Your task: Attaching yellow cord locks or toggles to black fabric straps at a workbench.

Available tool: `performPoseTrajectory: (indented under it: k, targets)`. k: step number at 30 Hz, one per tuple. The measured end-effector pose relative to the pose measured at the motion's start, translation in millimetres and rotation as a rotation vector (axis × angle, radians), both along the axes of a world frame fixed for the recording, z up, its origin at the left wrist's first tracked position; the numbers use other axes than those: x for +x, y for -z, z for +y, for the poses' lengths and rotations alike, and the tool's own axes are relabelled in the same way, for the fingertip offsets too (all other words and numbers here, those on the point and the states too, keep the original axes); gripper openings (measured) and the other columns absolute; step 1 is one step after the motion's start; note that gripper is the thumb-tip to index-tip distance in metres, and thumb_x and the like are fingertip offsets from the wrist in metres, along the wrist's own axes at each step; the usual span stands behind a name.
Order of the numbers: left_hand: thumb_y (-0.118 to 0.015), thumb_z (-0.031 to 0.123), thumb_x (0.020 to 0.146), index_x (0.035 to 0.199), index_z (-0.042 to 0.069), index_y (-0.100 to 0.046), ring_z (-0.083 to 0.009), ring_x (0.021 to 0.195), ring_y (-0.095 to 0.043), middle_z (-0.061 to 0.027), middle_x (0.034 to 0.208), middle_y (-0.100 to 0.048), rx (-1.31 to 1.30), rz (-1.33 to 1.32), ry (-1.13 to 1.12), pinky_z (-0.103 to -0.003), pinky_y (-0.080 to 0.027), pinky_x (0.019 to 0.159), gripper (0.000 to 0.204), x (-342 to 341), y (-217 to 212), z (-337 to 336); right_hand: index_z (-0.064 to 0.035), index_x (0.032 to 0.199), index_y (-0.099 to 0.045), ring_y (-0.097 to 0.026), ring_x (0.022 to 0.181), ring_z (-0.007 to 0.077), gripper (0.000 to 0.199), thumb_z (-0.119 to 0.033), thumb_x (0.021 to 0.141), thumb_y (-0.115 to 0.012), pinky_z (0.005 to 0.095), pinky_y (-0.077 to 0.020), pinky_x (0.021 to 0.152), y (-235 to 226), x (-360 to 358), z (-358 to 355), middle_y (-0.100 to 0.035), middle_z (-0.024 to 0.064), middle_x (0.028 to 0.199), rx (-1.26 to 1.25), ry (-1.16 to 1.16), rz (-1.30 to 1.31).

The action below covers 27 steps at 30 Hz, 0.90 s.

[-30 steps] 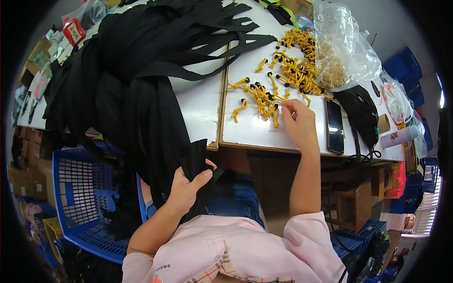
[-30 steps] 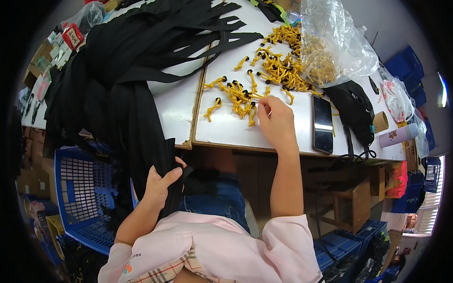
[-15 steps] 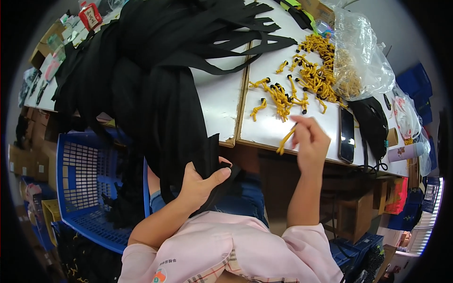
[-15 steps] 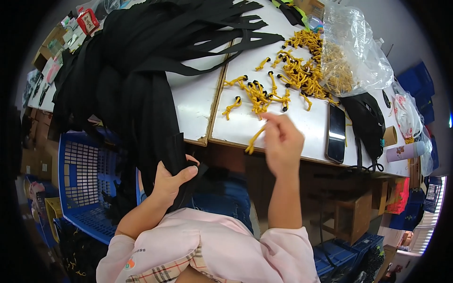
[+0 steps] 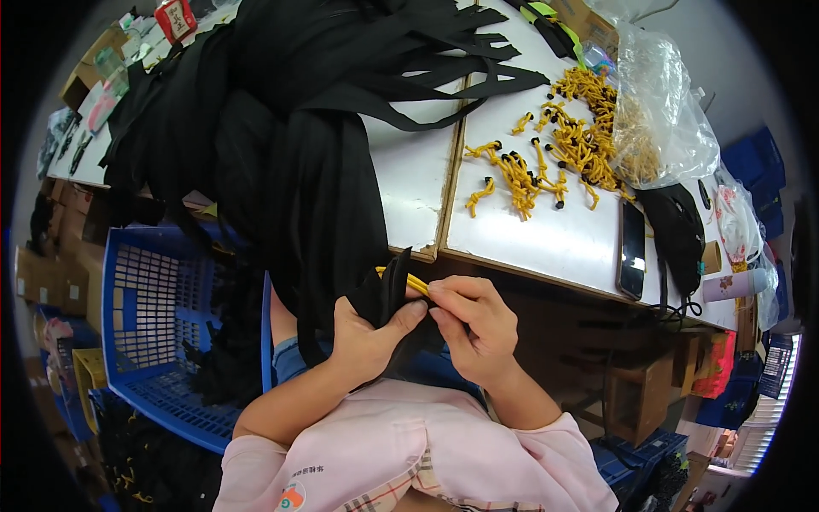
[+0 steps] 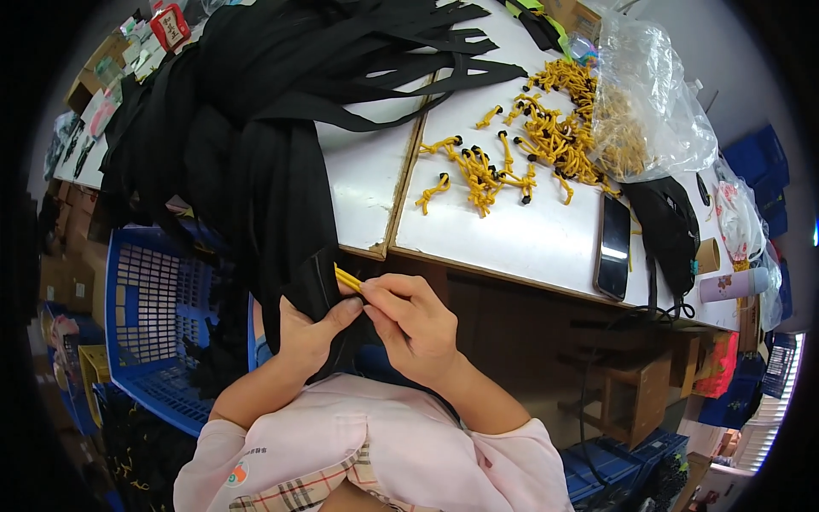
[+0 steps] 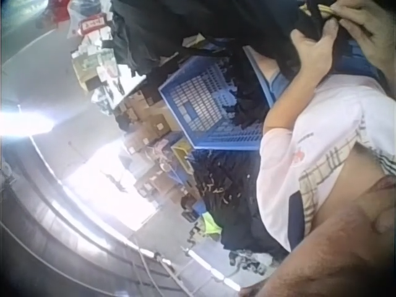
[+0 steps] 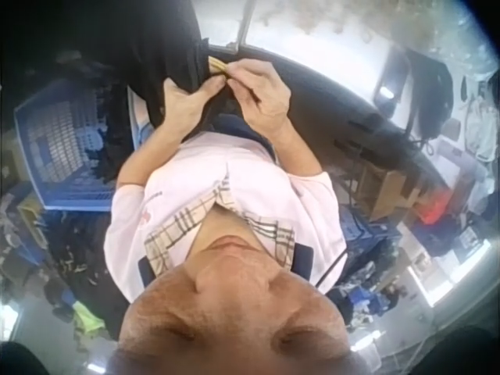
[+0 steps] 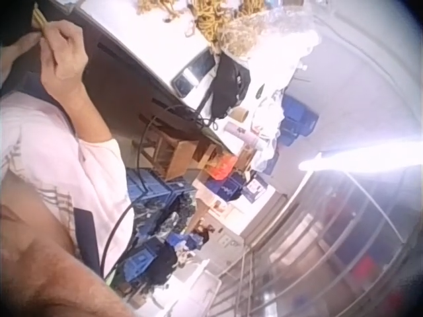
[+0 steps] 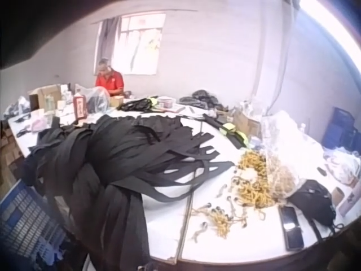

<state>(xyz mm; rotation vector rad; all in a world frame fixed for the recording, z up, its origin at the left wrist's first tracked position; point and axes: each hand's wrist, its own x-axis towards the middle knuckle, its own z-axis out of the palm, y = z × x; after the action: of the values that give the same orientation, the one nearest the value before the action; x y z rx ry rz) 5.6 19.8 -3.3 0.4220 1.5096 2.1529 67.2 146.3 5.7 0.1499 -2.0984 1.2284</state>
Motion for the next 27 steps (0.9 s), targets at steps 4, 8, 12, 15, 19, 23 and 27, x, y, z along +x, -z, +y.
performPoseTrajectory:
  k: [4, 8, 12, 15, 19, 23, 27]
  targets:
    - [-0.061, 0.003, 0.075, 0.082, -0.001, -0.058, -0.0080, 0.071, -0.052, -0.0031, 0.079, -0.058, 0.008, -0.027, 0.007, -0.021, -0.042, 0.067, 0.009, -2.0, 1.6, 1.2, 0.0032, 0.088, -0.057, -0.054, 0.071, 0.0140, 0.020, 0.009, 0.069, -0.059, 0.0199, -0.0441, 0.060, 2.8, 1.7, 6.8, -0.055, 0.0120, 0.085, -0.149, -0.080, -0.204]
    - [-0.060, 0.002, 0.074, 0.082, -0.001, -0.058, -0.0089, 0.068, -0.052, -0.0028, 0.076, -0.057, -0.054, 0.061, 0.023, -0.021, -0.042, 0.065, 0.009, -1.1, 0.6, 4.4, 0.0033, 0.088, -0.056, -0.053, 0.072, 0.0118, 0.021, 0.010, 0.068, -0.059, 0.0185, -0.0433, 0.058, 10.4, 2.6, 1.2, -0.055, 0.0107, 0.085, -0.485, -0.085, -0.181]
    - [-0.062, 0.001, 0.072, 0.082, -0.001, -0.058, -0.0101, 0.067, -0.052, -0.0039, 0.076, -0.057, -0.122, 0.256, 0.007, -0.022, -0.042, 0.064, 0.011, -1.3, 4.8, 2.6, 0.0018, 0.087, -0.057, -0.053, 0.071, 0.0157, 0.023, 0.011, 0.066, -0.060, 0.0206, -0.0434, 0.057, 7.4, 0.5, 3.3, -0.055, 0.0115, 0.082, -0.089, 0.039, -0.055]
    - [-0.062, 0.000, 0.071, 0.083, -0.001, -0.057, -0.0101, 0.068, -0.052, -0.0046, 0.077, -0.057, -0.241, 0.409, 0.065, -0.022, -0.042, 0.064, 0.013, -6.5, 2.8, -3.3, 0.0009, 0.086, -0.058, -0.054, 0.068, 0.0178, 0.023, 0.008, 0.065, -0.061, 0.0232, -0.0445, 0.057, 0.7, -5.0, 9.1, -0.055, 0.0107, 0.080, 0.166, 0.003, 0.052]
    - [-0.061, 0.001, 0.072, 0.084, -0.001, -0.057, -0.0100, 0.069, -0.053, -0.0038, 0.079, -0.057, -0.206, 0.272, 0.067, -0.021, -0.042, 0.065, 0.013, -1.9, 0.9, -5.1, 0.0005, 0.086, -0.058, -0.053, 0.065, 0.0172, 0.022, 0.006, 0.064, -0.063, 0.0238, -0.0446, 0.056, 1.6, -5.6, 14.6, -0.055, 0.0091, 0.077, 0.116, -0.105, -0.017]
    - [-0.059, 0.003, 0.075, 0.089, -0.002, -0.057, -0.0098, 0.072, -0.053, -0.0041, 0.081, -0.057, -0.087, 0.151, -0.014, -0.021, -0.042, 0.067, 0.016, 1.7, -6.3, -2.2, 0.0010, 0.084, -0.057, -0.052, 0.062, 0.0136, 0.019, 0.004, 0.066, -0.063, 0.0218, -0.0434, 0.054, 12.4, 3.6, -4.4, -0.054, 0.0083, 0.076, -0.231, -0.003, -0.126]
    - [-0.059, 0.003, 0.076, 0.093, -0.002, -0.056, -0.0105, 0.077, -0.054, -0.0059, 0.085, -0.057, 0.011, 0.303, -0.081, -0.022, -0.043, 0.070, 0.018, -0.7, 0.8, 0.8, 0.0025, 0.079, -0.055, -0.049, 0.055, 0.0075, 0.009, 0.002, 0.072, -0.060, 0.0179, -0.0403, 0.048, 17.2, 5.8, -18.1, -0.052, 0.0070, 0.074, -0.424, 0.016, -0.136]
